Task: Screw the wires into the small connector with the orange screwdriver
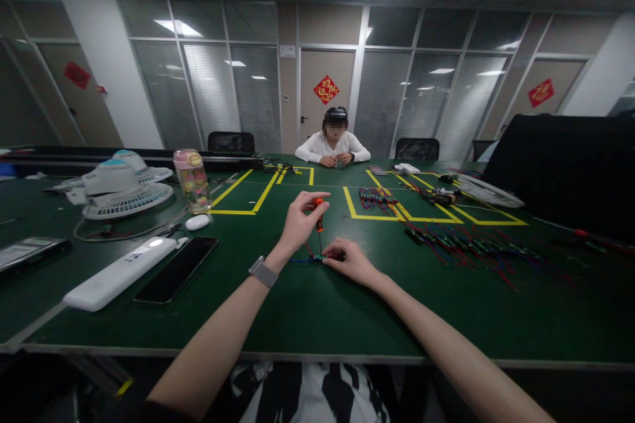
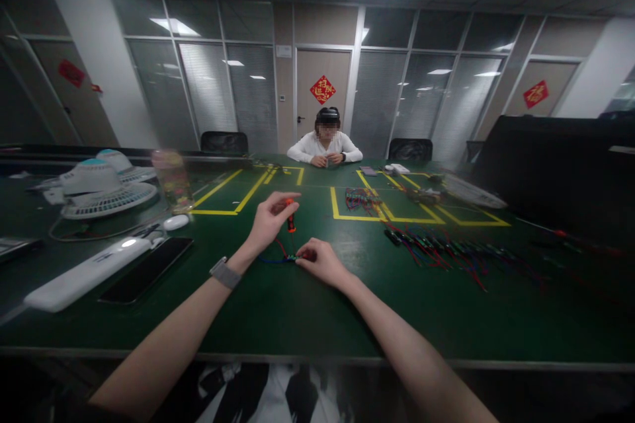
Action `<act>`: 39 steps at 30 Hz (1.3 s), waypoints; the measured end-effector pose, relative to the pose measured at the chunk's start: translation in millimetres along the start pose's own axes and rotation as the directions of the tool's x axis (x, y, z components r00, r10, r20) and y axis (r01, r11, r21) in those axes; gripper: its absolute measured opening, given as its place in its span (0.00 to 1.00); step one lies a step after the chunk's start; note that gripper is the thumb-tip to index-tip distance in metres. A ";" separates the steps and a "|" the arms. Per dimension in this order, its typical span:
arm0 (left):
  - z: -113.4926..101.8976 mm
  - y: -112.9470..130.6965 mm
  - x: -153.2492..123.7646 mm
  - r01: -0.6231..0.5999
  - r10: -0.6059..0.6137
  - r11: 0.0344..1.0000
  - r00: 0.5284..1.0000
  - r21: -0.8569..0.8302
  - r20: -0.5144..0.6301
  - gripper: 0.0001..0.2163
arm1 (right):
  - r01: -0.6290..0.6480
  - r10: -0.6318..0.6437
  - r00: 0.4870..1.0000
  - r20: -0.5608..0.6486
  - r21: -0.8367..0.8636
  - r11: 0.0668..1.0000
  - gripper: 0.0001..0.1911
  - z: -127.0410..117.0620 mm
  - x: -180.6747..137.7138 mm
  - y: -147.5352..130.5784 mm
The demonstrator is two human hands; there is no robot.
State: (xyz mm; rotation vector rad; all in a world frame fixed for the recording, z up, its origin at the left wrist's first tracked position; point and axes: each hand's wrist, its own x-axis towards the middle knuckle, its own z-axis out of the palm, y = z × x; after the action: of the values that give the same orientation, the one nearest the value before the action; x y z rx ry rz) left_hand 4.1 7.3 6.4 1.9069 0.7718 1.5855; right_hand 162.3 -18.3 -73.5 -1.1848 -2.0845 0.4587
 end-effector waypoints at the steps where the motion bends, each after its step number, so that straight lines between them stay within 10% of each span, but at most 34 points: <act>1: 0.2 0.0 -0.2 -0.012 0.012 1.000 1.000 0.018 -0.009 0.12 | 0.001 -0.001 1.000 0.003 -0.001 1.000 0.07 -0.1 0.0 0.0; 39: -0.5 0.7 0.2 0.036 -0.032 0.995 0.999 -0.093 0.038 0.14 | 0.027 -0.027 0.999 0.018 -0.008 1.000 0.07 -0.7 -0.4 4.1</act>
State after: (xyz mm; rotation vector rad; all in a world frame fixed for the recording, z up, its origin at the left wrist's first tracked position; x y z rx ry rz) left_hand 3.7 7.0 7.2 1.8411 0.6982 1.5347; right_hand 165.5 -16.5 -75.6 -1.1600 -2.1168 0.4500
